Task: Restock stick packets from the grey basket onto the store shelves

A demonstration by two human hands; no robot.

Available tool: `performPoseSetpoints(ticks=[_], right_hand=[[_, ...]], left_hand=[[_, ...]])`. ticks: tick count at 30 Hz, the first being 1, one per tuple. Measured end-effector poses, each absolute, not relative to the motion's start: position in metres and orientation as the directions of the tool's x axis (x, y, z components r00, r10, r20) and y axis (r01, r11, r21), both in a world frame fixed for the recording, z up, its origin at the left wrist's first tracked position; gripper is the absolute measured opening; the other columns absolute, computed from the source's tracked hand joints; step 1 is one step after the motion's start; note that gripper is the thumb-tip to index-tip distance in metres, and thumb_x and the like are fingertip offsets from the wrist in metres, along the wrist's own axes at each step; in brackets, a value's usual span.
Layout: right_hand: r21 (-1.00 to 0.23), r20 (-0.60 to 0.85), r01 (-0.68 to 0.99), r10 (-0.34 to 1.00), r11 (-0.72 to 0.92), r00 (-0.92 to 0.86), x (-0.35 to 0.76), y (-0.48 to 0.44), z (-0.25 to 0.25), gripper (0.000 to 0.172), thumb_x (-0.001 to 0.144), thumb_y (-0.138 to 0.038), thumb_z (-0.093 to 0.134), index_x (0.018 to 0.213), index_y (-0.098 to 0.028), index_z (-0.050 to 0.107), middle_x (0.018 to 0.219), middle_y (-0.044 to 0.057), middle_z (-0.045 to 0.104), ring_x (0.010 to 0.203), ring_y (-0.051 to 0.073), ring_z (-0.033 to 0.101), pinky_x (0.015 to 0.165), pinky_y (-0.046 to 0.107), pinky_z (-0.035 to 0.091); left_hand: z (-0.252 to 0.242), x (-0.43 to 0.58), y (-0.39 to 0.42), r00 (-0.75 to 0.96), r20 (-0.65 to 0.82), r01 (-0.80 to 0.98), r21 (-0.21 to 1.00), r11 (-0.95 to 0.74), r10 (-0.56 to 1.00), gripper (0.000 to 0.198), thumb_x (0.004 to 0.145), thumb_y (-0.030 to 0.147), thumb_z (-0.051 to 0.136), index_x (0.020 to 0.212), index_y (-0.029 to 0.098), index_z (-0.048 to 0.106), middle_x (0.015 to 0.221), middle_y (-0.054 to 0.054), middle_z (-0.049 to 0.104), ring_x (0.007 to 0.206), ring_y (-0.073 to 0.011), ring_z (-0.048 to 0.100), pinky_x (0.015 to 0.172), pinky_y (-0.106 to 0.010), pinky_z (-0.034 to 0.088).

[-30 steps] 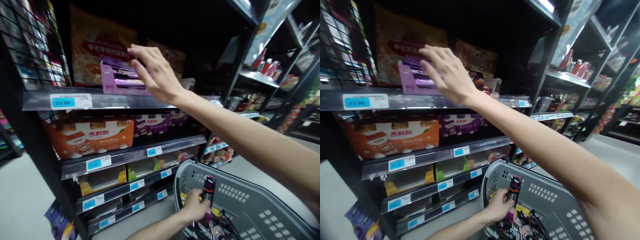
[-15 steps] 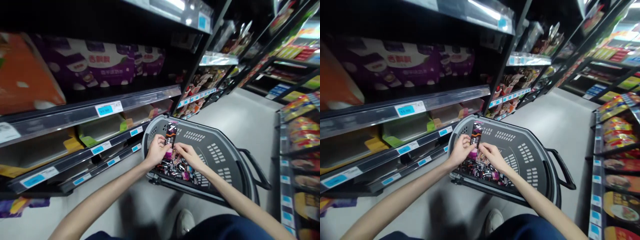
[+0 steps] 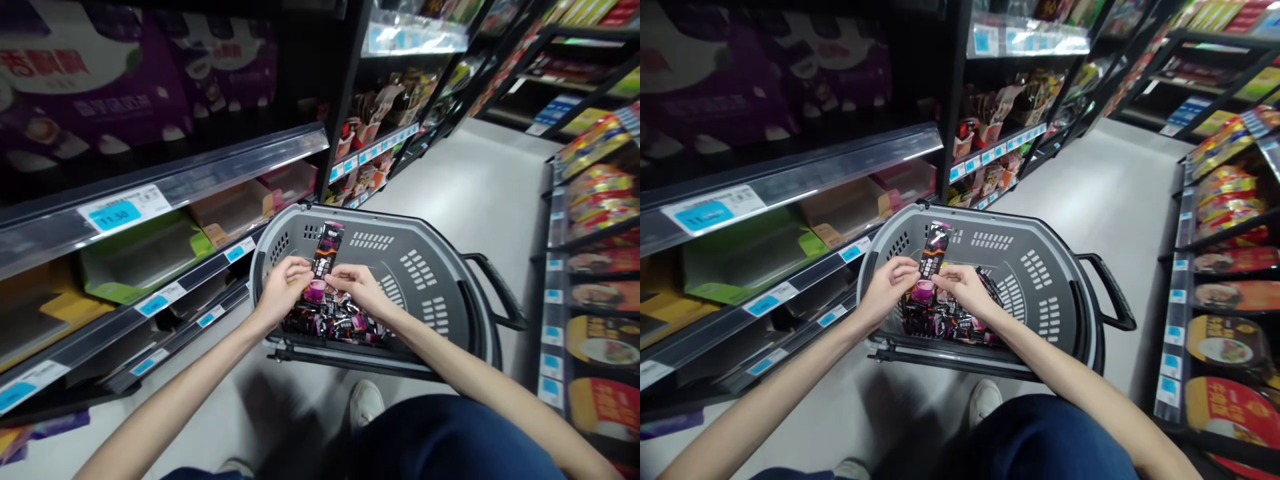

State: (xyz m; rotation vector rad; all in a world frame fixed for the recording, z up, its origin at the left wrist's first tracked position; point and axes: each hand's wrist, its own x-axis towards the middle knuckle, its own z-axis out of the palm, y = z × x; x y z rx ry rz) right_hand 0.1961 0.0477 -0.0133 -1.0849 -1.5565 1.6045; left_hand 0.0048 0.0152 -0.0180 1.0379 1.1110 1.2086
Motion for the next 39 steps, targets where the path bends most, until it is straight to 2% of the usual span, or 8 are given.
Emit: performPoseSetpoints(ticks=[6, 13, 16, 19, 23, 26, 33, 39], right_hand=[[-0.993, -0.119, 0.038, 0.899, -0.114, -0.422, 0.194, 0.046, -0.009, 0.036, 0.074, -0.051, 0.082, 0.087, -0.018, 0.073, 0.070, -0.001, 0.066, 0.059, 0.013, 0.056, 0.054, 0.025, 0.045], [-0.995, -0.024, 0.095, 0.920, 0.014, -0.391, 0.193, 0.045, -0.005, 0.036, 0.072, -0.049, 0.084, 0.071, -0.017, 0.068, 0.062, -0.003, 0.059, 0.056, 0.011, 0.047, 0.054, 0.025, 0.034], [-0.994, -0.031, 0.105, 0.908, 0.014, -0.418, 0.192, 0.045, -0.001, 0.039, 0.072, -0.053, 0.082, 0.068, -0.017, 0.067, 0.062, -0.002, 0.058, 0.057, 0.011, 0.047, 0.055, 0.026, 0.034], [-0.990, -0.034, 0.140, 0.911, 0.027, -0.411, 0.191, 0.044, -0.001, 0.039, 0.072, -0.052, 0.082, 0.065, -0.017, 0.068, 0.062, -0.002, 0.059, 0.058, 0.011, 0.046, 0.056, 0.026, 0.035], [-0.997, -0.060, 0.065, 0.932, -0.039, -0.358, 0.191, 0.045, -0.007, 0.029, 0.067, -0.041, 0.088, 0.080, -0.017, 0.077, 0.074, 0.002, 0.069, 0.063, 0.013, 0.055, 0.058, 0.026, 0.041], [-0.994, -0.089, -0.028, 0.945, -0.103, -0.313, 0.191, 0.045, -0.010, 0.034, 0.062, -0.033, 0.092, 0.089, -0.018, 0.077, 0.084, 0.004, 0.073, 0.072, 0.016, 0.062, 0.061, 0.026, 0.046], [-0.969, -0.193, -0.091, 0.938, -0.228, -0.288, 0.190, 0.045, -0.006, 0.035, 0.056, -0.033, 0.095, 0.082, -0.018, 0.078, 0.076, 0.002, 0.071, 0.059, 0.011, 0.055, 0.055, 0.025, 0.044], [-0.973, -0.180, -0.084, 0.937, -0.213, -0.298, 0.191, 0.045, -0.010, 0.032, 0.055, -0.030, 0.096, 0.079, -0.017, 0.077, 0.075, 0.002, 0.071, 0.062, 0.010, 0.056, 0.057, 0.024, 0.043]], left_hand=[[-0.016, 0.004, 0.015, 0.025, -0.061, -0.094, 0.994, 0.063, 0.998, 0.028, 0.078, 0.027, 0.074, 0.100, 0.015, 0.060, 0.080, 0.000, 0.068, 0.076, -0.0121, 0.064, 0.074, -0.023, 0.049], [-0.018, 0.006, 0.015, 0.067, -0.071, -0.059, 0.995, 0.075, 0.995, 0.025, 0.077, 0.026, 0.072, 0.098, 0.016, 0.062, 0.075, 0.001, 0.065, 0.072, -0.0118, 0.062, 0.071, -0.023, 0.048], [-0.016, 0.006, 0.014, 0.092, -0.063, -0.014, 0.998, 0.065, 0.994, 0.028, 0.079, 0.031, 0.073, 0.100, 0.014, 0.067, 0.084, -0.003, 0.069, 0.077, -0.0131, 0.063, 0.072, -0.024, 0.049], [-0.014, 0.006, 0.012, 0.121, -0.087, -0.016, 0.996, 0.090, 0.989, 0.029, 0.080, 0.037, 0.073, 0.097, 0.013, 0.070, 0.089, -0.006, 0.070, 0.077, -0.0134, 0.063, 0.066, -0.023, 0.049], [-0.013, 0.005, 0.011, 0.097, -0.180, -0.105, 0.976, 0.190, 0.979, 0.029, 0.078, 0.040, 0.075, 0.091, 0.014, 0.067, 0.082, -0.002, 0.065, 0.073, -0.0127, 0.061, 0.057, -0.020, 0.048], [-0.014, 0.005, 0.011, 0.102, -0.201, -0.137, 0.967, 0.214, 0.974, 0.030, 0.077, 0.041, 0.077, 0.088, 0.015, 0.066, 0.079, -0.001, 0.063, 0.071, -0.0122, 0.061, 0.056, -0.020, 0.050], [-0.010, 0.006, 0.012, 0.088, -0.196, -0.157, 0.966, 0.208, 0.977, 0.031, 0.079, 0.045, 0.072, 0.092, 0.019, 0.061, 0.082, 0.000, 0.059, 0.076, -0.0148, 0.060, 0.055, -0.023, 0.056], [-0.012, 0.008, 0.011, 0.064, -0.177, -0.167, 0.969, 0.185, 0.982, 0.031, 0.079, 0.045, 0.072, 0.088, 0.018, 0.060, 0.079, 0.000, 0.057, 0.076, -0.0157, 0.059, 0.055, -0.026, 0.060]])
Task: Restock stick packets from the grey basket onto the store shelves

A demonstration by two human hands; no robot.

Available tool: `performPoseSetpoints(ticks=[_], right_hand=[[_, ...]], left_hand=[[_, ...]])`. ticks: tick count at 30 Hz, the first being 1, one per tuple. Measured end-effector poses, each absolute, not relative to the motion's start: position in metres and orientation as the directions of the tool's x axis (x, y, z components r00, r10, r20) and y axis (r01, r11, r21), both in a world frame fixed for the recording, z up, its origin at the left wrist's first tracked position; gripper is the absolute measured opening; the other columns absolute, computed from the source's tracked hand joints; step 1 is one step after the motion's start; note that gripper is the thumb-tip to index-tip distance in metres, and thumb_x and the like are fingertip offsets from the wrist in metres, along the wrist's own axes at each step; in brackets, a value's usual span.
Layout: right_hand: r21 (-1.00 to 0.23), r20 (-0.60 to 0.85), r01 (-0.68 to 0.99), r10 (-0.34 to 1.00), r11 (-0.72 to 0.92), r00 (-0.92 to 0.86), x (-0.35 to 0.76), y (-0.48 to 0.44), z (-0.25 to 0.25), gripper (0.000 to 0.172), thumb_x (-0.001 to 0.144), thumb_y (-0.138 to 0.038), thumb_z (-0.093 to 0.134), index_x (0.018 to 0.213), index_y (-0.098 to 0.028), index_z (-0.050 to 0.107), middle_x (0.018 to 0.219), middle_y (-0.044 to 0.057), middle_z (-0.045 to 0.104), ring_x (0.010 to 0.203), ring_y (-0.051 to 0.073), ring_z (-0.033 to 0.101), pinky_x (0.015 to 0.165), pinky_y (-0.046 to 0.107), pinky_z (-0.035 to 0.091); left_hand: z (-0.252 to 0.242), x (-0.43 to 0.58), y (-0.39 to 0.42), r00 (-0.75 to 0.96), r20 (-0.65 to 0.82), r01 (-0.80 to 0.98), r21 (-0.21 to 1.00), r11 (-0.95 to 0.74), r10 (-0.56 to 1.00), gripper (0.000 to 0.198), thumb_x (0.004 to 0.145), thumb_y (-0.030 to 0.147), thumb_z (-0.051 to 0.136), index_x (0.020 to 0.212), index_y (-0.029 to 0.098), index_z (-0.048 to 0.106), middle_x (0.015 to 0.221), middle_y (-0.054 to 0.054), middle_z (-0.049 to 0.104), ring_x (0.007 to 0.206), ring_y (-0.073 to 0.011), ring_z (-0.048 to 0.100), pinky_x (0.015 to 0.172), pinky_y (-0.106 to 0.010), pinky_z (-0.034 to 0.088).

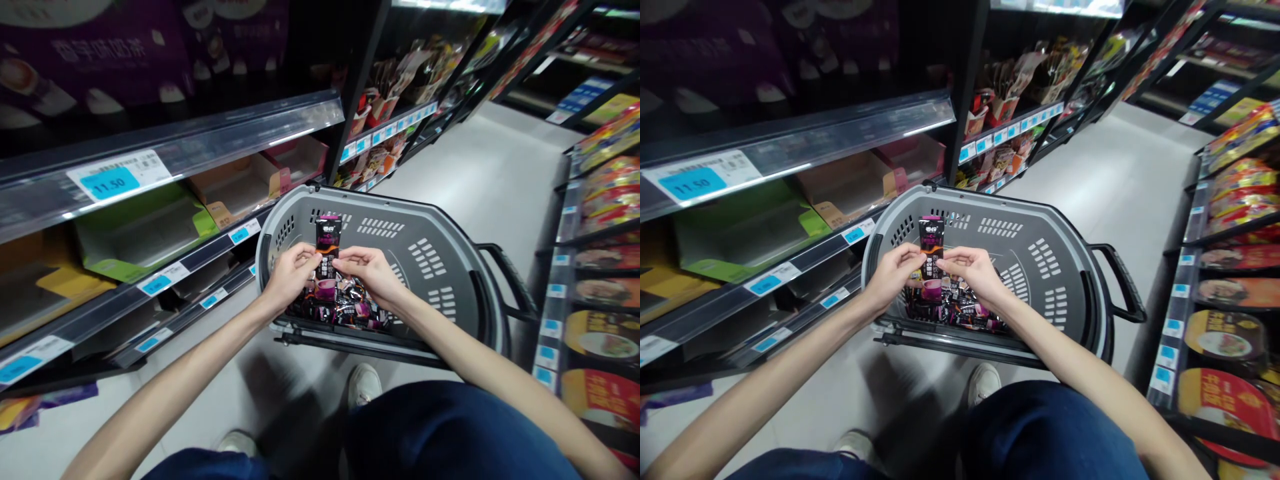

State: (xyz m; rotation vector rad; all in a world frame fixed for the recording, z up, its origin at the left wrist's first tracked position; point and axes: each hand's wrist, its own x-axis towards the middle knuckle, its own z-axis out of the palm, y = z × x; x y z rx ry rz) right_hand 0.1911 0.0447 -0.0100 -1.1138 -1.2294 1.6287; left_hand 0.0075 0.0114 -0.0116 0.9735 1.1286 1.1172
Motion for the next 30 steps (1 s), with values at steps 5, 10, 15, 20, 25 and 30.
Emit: performPoseSetpoints(ticks=[5, 10, 15, 20, 25, 30], right_hand=[[-0.967, -0.216, -0.060, 0.922, -0.248, -0.321, 0.1898, 0.0438, -0.0076, 0.033, 0.064, -0.040, 0.091, 0.083, -0.017, 0.077, 0.070, 0.000, 0.067, 0.057, 0.010, 0.053, 0.055, 0.024, 0.041], [-0.972, -0.205, -0.048, 0.935, -0.228, -0.289, 0.1888, 0.0443, -0.0061, 0.036, 0.064, -0.042, 0.091, 0.085, -0.017, 0.076, 0.069, 0.000, 0.066, 0.058, 0.011, 0.054, 0.054, 0.024, 0.041], [-0.991, -0.127, -0.011, 0.950, -0.136, -0.285, 0.1908, 0.0454, -0.0083, 0.035, 0.066, -0.046, 0.088, 0.080, -0.017, 0.075, 0.067, 0.001, 0.066, 0.060, 0.012, 0.054, 0.056, 0.026, 0.041], [-0.992, -0.119, 0.003, 0.951, -0.123, -0.286, 0.1912, 0.0452, -0.0097, 0.034, 0.067, -0.047, 0.087, 0.079, -0.018, 0.074, 0.067, 0.000, 0.065, 0.059, 0.012, 0.053, 0.055, 0.026, 0.041], [-0.987, -0.145, -0.019, 0.948, -0.157, -0.283, 0.1907, 0.0448, -0.0099, 0.035, 0.066, -0.047, 0.088, 0.081, -0.018, 0.074, 0.067, 0.001, 0.065, 0.058, 0.011, 0.053, 0.055, 0.026, 0.042], [-0.981, -0.173, -0.029, 0.935, -0.191, -0.309, 0.1914, 0.0458, -0.0094, 0.034, 0.067, -0.045, 0.089, 0.083, -0.018, 0.075, 0.068, 0.000, 0.066, 0.058, 0.011, 0.054, 0.055, 0.025, 0.042]], left_hand=[[-0.0155, 0.0079, 0.0118, 0.048, -0.162, -0.147, 0.975, 0.167, 0.986, 0.028, 0.081, 0.043, 0.070, 0.088, 0.018, 0.059, 0.079, 0.000, 0.057, 0.076, -0.0163, 0.060, 0.053, -0.026, 0.060], [-0.0170, 0.0080, 0.0113, 0.071, -0.174, -0.139, 0.973, 0.182, 0.982, 0.026, 0.083, 0.040, 0.069, 0.093, 0.018, 0.061, 0.085, -0.003, 0.061, 0.079, -0.0164, 0.063, 0.054, -0.024, 0.059], [-0.0181, 0.0072, 0.0117, 0.095, -0.165, -0.124, 0.976, 0.176, 0.982, 0.030, 0.081, 0.038, 0.073, 0.099, 0.018, 0.063, 0.096, -0.005, 0.064, 0.081, -0.0166, 0.065, 0.056, -0.024, 0.058], [-0.0158, 0.0078, 0.0125, 0.095, -0.166, -0.132, 0.975, 0.178, 0.982, 0.028, 0.078, 0.034, 0.074, 0.097, 0.017, 0.064, 0.095, -0.005, 0.066, 0.079, -0.0167, 0.066, 0.056, -0.024, 0.058], [-0.0161, 0.0078, 0.0123, 0.084, -0.156, -0.126, 0.978, 0.165, 0.984, 0.025, 0.078, 0.032, 0.073, 0.096, 0.016, 0.065, 0.090, -0.004, 0.064, 0.076, -0.0156, 0.065, 0.053, -0.023, 0.056], [-0.0181, 0.0074, 0.0130, 0.084, -0.134, -0.113, 0.983, 0.143, 0.987, 0.023, 0.079, 0.031, 0.072, 0.094, 0.016, 0.065, 0.081, -0.002, 0.062, 0.071, -0.0130, 0.062, 0.054, -0.021, 0.054]])
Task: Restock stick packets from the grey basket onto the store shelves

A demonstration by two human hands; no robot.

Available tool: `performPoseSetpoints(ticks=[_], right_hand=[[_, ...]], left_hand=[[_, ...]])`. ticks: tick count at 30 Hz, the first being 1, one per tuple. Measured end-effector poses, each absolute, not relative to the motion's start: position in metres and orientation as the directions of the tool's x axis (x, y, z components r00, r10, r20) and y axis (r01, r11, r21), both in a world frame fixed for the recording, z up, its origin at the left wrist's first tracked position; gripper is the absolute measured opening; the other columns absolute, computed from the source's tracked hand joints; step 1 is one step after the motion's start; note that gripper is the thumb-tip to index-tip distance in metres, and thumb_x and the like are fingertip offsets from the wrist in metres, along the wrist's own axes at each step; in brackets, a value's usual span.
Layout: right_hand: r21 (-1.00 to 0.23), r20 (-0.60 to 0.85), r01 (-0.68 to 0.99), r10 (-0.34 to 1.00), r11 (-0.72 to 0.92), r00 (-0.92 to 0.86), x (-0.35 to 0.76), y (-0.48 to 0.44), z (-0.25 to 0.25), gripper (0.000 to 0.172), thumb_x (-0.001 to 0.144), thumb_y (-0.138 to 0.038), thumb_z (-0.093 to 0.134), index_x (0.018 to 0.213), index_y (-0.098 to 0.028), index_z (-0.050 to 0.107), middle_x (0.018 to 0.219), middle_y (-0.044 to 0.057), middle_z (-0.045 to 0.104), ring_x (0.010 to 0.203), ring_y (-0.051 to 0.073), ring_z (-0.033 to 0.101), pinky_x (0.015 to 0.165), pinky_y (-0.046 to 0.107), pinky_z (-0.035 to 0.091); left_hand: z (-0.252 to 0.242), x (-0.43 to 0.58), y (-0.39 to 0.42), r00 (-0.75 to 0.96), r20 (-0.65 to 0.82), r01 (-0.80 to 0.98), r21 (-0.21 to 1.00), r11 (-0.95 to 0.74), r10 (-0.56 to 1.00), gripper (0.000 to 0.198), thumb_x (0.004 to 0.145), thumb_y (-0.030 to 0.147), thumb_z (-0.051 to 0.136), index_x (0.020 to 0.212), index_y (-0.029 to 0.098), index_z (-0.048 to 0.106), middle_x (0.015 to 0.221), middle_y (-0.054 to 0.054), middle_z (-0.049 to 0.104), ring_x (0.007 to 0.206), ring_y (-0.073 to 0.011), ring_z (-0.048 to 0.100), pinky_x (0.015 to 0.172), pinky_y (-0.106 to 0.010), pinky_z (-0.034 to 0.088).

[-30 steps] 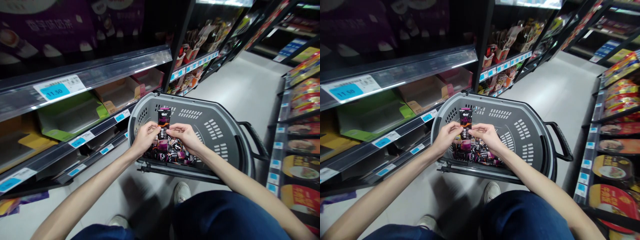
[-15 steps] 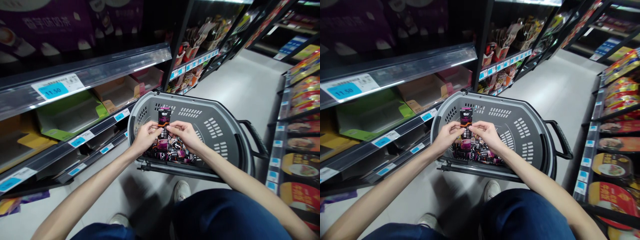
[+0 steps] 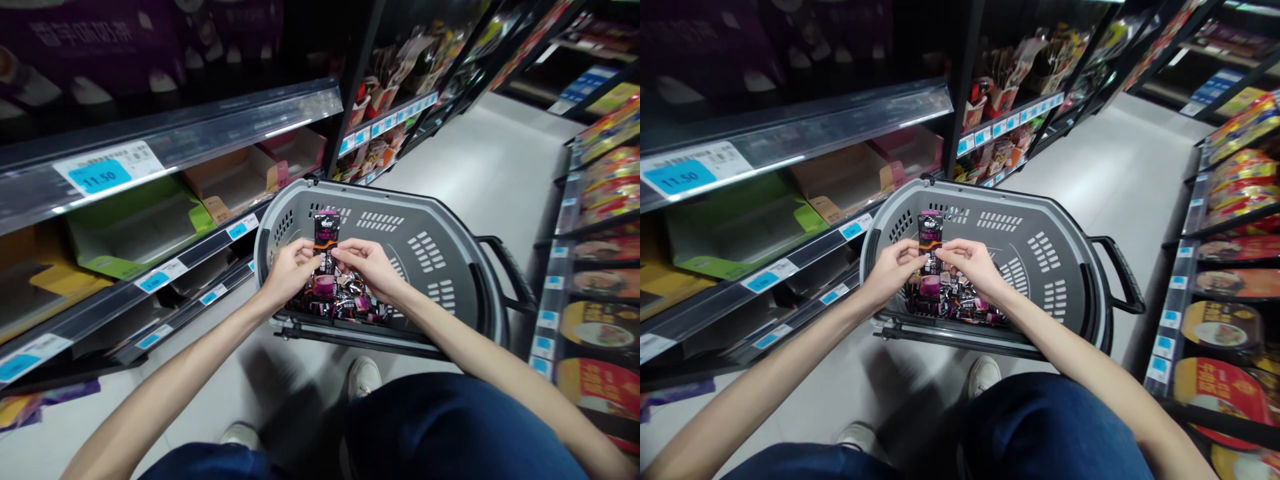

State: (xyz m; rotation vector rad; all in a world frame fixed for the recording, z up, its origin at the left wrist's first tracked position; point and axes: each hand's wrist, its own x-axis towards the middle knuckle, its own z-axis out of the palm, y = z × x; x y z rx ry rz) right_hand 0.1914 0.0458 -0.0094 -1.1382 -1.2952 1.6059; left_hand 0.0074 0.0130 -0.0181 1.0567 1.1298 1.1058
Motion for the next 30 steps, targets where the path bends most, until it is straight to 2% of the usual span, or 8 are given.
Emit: performPoseSetpoints(ticks=[7, 13, 24, 30], right_hand=[[-0.988, -0.148, 0.001, 0.938, -0.156, -0.314, 0.1905, 0.0454, -0.0079, 0.032, 0.068, -0.046, 0.087, 0.082, -0.019, 0.078, 0.064, 0.000, 0.064, 0.057, 0.012, 0.051, 0.054, 0.027, 0.041], [-0.992, -0.121, 0.016, 0.935, -0.123, -0.334, 0.1916, 0.0444, -0.0055, 0.030, 0.068, -0.047, 0.087, 0.077, -0.019, 0.079, 0.063, 0.001, 0.064, 0.057, 0.012, 0.050, 0.055, 0.027, 0.040], [-0.992, -0.116, 0.001, 0.928, -0.123, -0.354, 0.1927, 0.0454, -0.0075, 0.028, 0.072, -0.045, 0.086, 0.078, -0.019, 0.078, 0.065, 0.001, 0.065, 0.058, 0.012, 0.051, 0.056, 0.027, 0.040], [-0.986, -0.144, -0.023, 0.916, -0.164, -0.374, 0.1909, 0.0457, -0.0092, 0.031, 0.071, -0.045, 0.086, 0.082, -0.018, 0.077, 0.065, 0.000, 0.065, 0.057, 0.011, 0.052, 0.055, 0.025, 0.041]], left_hand=[[-0.0132, 0.0073, 0.0120, 0.095, -0.153, -0.083, 0.984, 0.161, 0.984, 0.030, 0.079, 0.039, 0.072, 0.098, 0.017, 0.063, 0.086, -0.002, 0.063, 0.073, -0.0138, 0.062, 0.051, -0.019, 0.051], [-0.0137, 0.0071, 0.0108, 0.110, -0.129, -0.080, 0.987, 0.138, 0.985, 0.025, 0.081, 0.039, 0.071, 0.093, 0.018, 0.063, 0.083, -0.002, 0.063, 0.072, -0.0133, 0.061, 0.052, -0.018, 0.050], [-0.0122, 0.0083, 0.0109, 0.096, -0.150, -0.113, 0.981, 0.160, 0.984, 0.027, 0.080, 0.043, 0.070, 0.083, 0.020, 0.055, 0.076, 0.001, 0.055, 0.070, -0.0136, 0.058, 0.047, -0.020, 0.053], [-0.0105, 0.0078, 0.0104, 0.087, -0.132, -0.124, 0.982, 0.142, 0.987, 0.027, 0.082, 0.040, 0.068, 0.077, 0.020, 0.050, 0.070, 0.004, 0.049, 0.064, -0.0109, 0.053, 0.045, -0.017, 0.051]])
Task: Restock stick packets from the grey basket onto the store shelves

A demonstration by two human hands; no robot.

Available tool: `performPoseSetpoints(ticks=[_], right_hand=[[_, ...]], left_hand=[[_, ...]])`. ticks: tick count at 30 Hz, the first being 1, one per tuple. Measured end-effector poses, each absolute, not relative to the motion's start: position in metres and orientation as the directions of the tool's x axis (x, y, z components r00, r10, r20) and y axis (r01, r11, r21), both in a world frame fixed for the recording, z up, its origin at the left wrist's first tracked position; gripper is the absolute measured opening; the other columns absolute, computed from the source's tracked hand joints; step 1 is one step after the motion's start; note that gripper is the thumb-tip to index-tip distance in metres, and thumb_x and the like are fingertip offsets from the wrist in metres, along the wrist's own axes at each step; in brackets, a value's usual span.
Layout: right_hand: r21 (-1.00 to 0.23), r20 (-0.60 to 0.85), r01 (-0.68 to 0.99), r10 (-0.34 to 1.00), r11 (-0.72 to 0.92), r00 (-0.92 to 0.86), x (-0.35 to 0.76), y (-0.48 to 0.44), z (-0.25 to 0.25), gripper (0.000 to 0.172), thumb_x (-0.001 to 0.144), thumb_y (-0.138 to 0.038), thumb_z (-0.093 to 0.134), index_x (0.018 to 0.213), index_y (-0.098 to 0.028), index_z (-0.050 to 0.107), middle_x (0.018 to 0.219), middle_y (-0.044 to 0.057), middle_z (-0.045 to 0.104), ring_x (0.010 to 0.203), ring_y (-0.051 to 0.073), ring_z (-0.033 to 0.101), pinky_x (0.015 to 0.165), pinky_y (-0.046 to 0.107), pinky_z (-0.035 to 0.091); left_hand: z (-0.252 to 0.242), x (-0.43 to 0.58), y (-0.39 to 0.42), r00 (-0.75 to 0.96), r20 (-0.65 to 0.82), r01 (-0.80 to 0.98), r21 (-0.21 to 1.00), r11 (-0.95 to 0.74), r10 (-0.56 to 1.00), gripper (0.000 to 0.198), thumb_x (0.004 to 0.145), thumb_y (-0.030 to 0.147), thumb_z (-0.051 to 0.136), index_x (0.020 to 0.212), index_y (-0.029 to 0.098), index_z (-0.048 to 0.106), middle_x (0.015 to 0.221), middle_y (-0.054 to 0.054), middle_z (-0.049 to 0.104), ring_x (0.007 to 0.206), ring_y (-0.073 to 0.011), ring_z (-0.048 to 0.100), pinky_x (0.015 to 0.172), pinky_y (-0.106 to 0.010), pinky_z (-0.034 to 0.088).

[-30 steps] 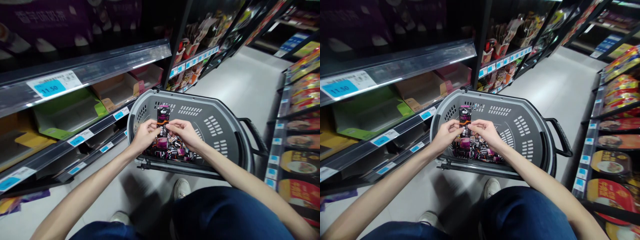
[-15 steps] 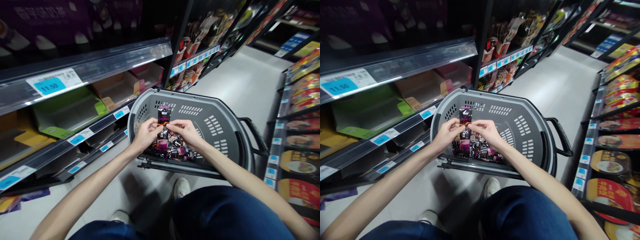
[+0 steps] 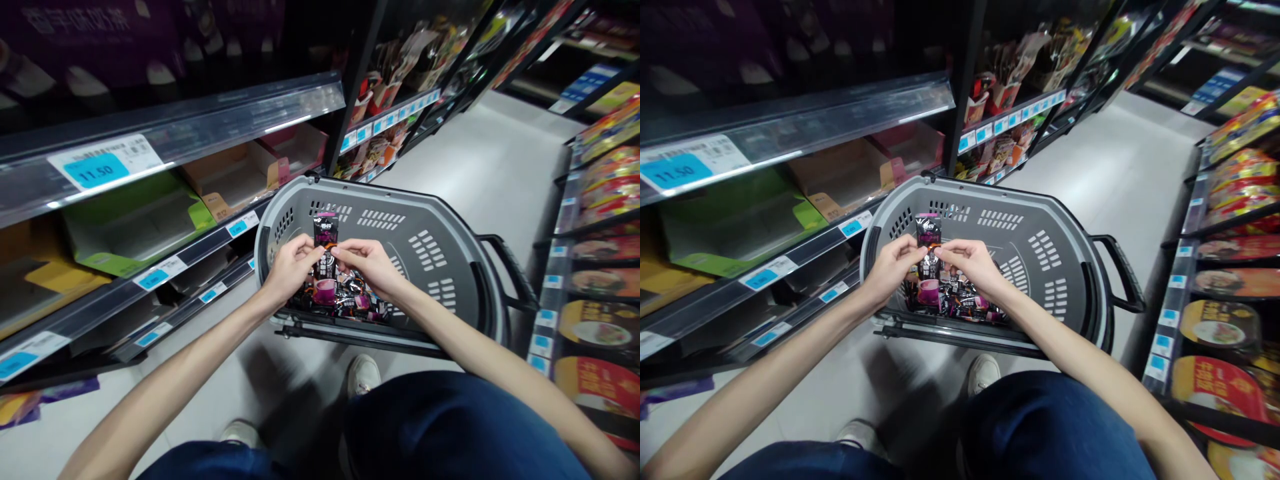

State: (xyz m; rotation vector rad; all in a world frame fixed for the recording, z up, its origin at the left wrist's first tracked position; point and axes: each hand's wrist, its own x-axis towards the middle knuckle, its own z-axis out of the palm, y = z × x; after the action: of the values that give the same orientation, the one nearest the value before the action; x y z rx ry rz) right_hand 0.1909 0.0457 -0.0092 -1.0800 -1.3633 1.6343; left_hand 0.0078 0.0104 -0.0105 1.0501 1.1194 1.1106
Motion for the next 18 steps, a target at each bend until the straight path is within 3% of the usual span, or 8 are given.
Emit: performPoseSetpoints(ticks=[13, 18], right_hand=[[-0.977, -0.171, -0.052, 0.910, -0.205, -0.379, 0.1919, 0.0460, -0.0096, 0.026, 0.073, -0.037, 0.086, 0.086, -0.017, 0.076, 0.066, 0.000, 0.065, 0.058, 0.010, 0.054, 0.055, 0.022, 0.041], [-0.954, -0.260, -0.020, 0.856, -0.300, -0.448, 0.1918, 0.0449, -0.0094, 0.026, 0.078, -0.036, 0.083, 0.094, -0.018, 0.073, 0.074, 0.000, 0.066, 0.066, 0.011, 0.059, 0.058, 0.022, 0.048]], left_hand=[[-0.0129, 0.0087, 0.0117, 0.041, -0.160, -0.106, 0.981, 0.163, 0.986, 0.023, 0.085, 0.041, 0.063, 0.088, 0.020, 0.056, 0.076, 0.002, 0.054, 0.066, -0.0123, 0.057, 0.046, -0.019, 0.052], [-0.0132, 0.0092, 0.0128, -0.033, -0.146, -0.156, 0.978, 0.139, 0.989, 0.021, 0.086, 0.038, 0.063, 0.092, 0.020, 0.055, 0.079, 0.002, 0.056, 0.067, -0.0122, 0.058, 0.050, -0.022, 0.056]])
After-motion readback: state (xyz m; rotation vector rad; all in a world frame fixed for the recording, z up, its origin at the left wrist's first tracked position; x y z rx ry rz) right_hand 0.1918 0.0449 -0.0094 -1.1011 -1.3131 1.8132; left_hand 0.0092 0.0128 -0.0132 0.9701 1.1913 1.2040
